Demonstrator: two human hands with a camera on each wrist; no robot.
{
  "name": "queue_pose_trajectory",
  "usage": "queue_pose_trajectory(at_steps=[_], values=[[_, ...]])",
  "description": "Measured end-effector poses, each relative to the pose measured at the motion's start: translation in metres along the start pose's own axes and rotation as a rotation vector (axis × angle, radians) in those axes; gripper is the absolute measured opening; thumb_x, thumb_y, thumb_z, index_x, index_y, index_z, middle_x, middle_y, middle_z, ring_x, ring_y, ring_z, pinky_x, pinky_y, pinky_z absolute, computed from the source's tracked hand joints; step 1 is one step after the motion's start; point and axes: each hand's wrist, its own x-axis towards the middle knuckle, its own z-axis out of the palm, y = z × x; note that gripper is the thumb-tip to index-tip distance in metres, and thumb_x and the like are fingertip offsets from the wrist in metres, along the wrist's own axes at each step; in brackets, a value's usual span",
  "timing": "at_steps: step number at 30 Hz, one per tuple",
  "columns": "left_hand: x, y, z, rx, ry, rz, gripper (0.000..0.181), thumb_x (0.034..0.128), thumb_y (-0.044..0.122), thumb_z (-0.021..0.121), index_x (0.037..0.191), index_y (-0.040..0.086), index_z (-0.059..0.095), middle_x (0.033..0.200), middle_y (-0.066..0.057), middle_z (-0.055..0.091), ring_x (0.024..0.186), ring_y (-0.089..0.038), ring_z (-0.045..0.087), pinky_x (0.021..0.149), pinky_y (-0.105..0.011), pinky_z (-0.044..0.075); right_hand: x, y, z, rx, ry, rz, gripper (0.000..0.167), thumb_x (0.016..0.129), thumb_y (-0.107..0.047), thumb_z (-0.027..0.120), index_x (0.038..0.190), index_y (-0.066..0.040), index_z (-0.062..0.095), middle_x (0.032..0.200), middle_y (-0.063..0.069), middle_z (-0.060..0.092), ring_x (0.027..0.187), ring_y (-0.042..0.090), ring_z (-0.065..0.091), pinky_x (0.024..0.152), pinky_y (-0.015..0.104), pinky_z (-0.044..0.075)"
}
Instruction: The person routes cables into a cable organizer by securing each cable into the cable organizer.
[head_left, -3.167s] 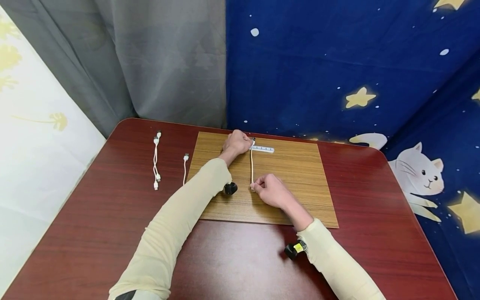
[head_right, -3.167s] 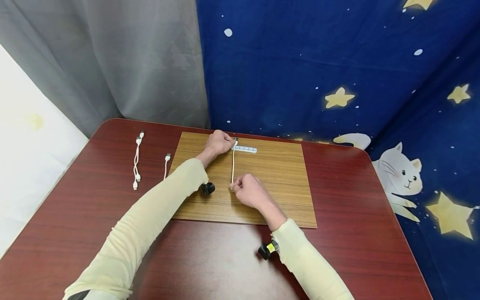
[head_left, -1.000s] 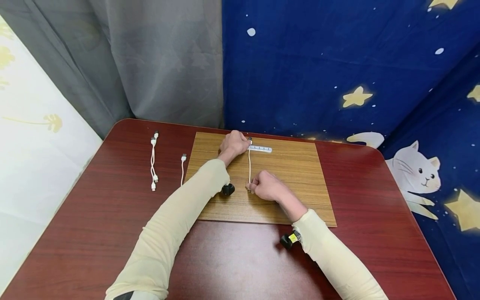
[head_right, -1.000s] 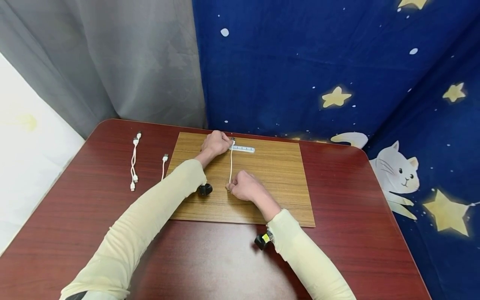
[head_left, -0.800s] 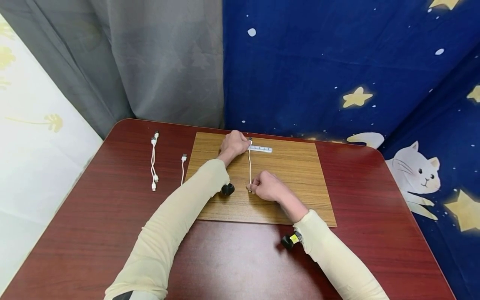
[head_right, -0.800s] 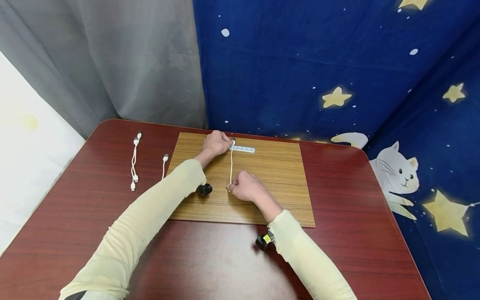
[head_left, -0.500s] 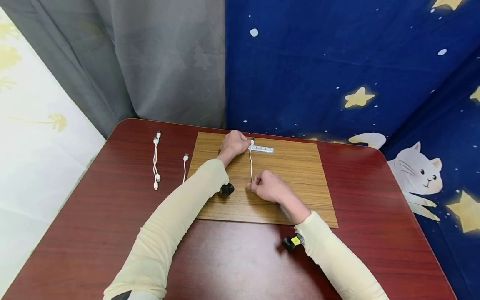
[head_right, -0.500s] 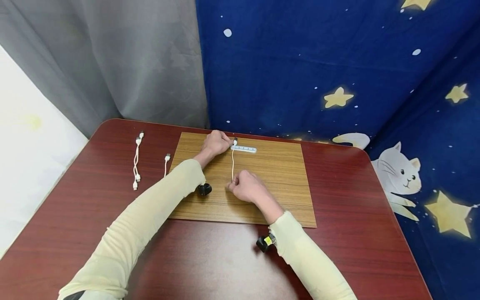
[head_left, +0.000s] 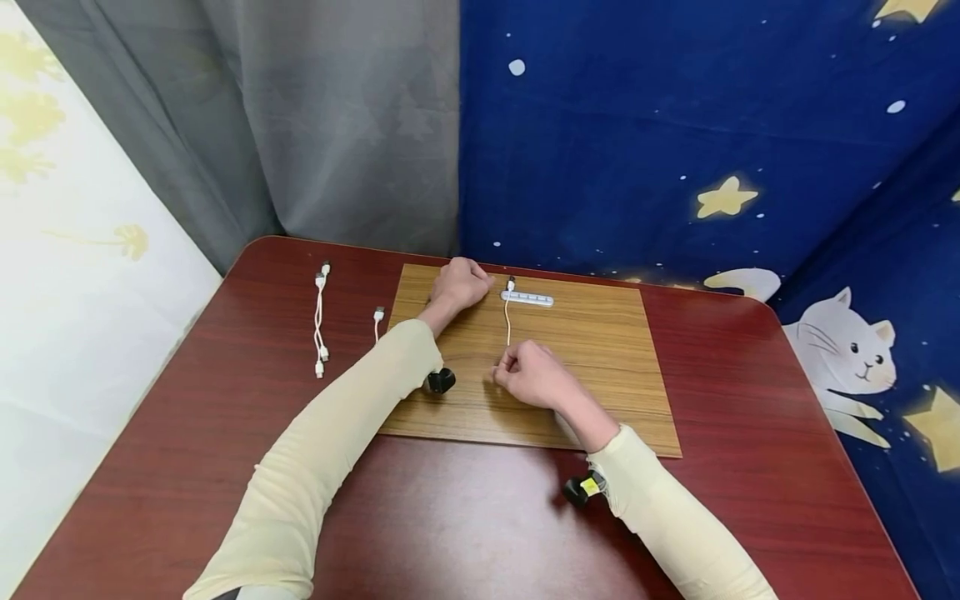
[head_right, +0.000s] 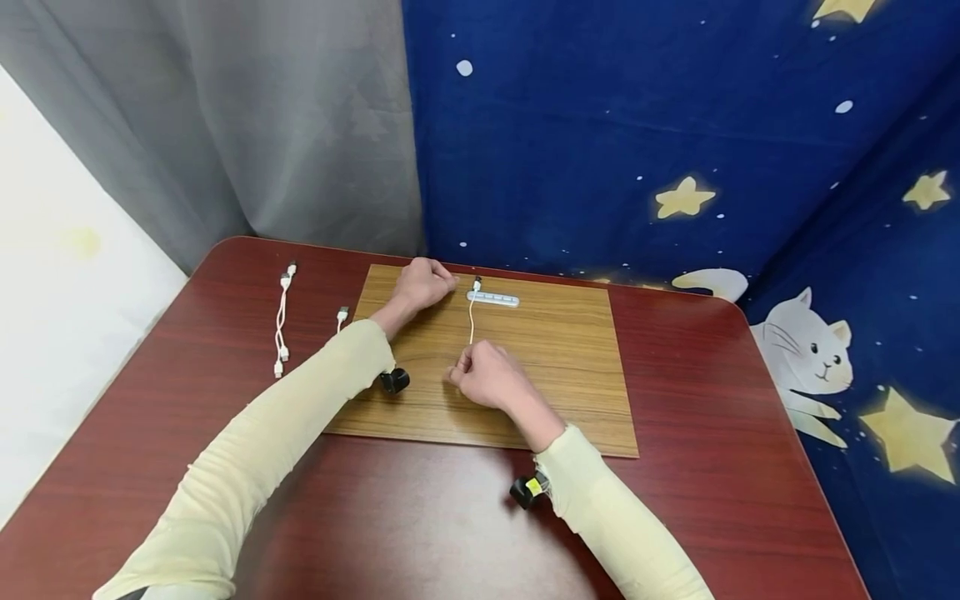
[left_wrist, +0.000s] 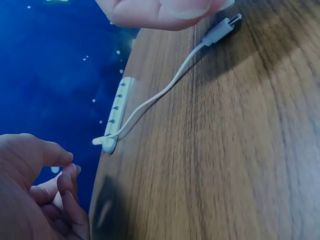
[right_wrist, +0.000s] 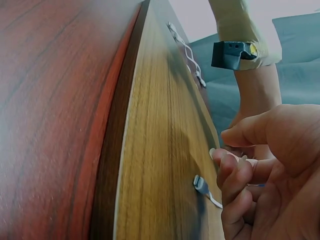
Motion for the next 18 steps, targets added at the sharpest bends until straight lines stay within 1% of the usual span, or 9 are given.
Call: queue_pose_trajectory(at_steps=[3, 9, 13, 18], values=[[-0.003, -0.005, -0.007, 0.002, 0.009, 0.032, 0.02, 0.0946, 0.034, 0.071, 0.09, 0.014, 0.072, 0.094, -0.003, 0.067, 0.087, -0.023, 0.06, 0.077, -0.039, 0.048, 0.0, -0.002, 0.002, 0.004, -0.001, -0.01, 0.025, 0.095, -0.023, 0.07, 0.072, -0.015, 0.069, 0.069, -0.007, 0.062, 0.064, 0.014, 0.054, 0.064, 0.033, 0.044], [-0.009, -0.018, -0.026, 0.006, 0.025, 0.056, 0.022, 0.0951, 0.034, 0.07, 0.092, 0.013, 0.072, 0.091, -0.003, 0.068, 0.085, -0.025, 0.061, 0.077, -0.04, 0.048, 0.001, -0.005, 0.008, 0.018, -0.005, -0.053, 0.025, 0.095, -0.022, 0.07, 0.071, -0.016, 0.066, 0.067, -0.008, 0.061, 0.061, 0.013, 0.054, 0.062, 0.033, 0.044], [-0.012, -0.027, -0.038, 0.01, 0.03, 0.045, 0.022, 0.0946, 0.036, 0.069, 0.093, 0.014, 0.073, 0.092, -0.003, 0.07, 0.088, -0.026, 0.062, 0.079, -0.043, 0.049, 0.002, -0.008, 0.011, 0.03, 0.001, -0.061, 0.023, 0.095, -0.022, 0.07, 0.072, -0.017, 0.065, 0.068, -0.008, 0.062, 0.064, 0.013, 0.056, 0.065, 0.033, 0.046], [-0.014, -0.036, -0.048, -0.001, 0.021, 0.027, 0.022, 0.0938, 0.038, 0.07, 0.095, 0.016, 0.072, 0.093, -0.002, 0.069, 0.087, -0.026, 0.061, 0.078, -0.045, 0.049, 0.003, -0.012, 0.014, 0.068, -0.004, -0.055, 0.02, 0.095, -0.022, 0.071, 0.077, -0.015, 0.065, 0.07, -0.006, 0.062, 0.065, 0.014, 0.056, 0.065, 0.033, 0.045]])
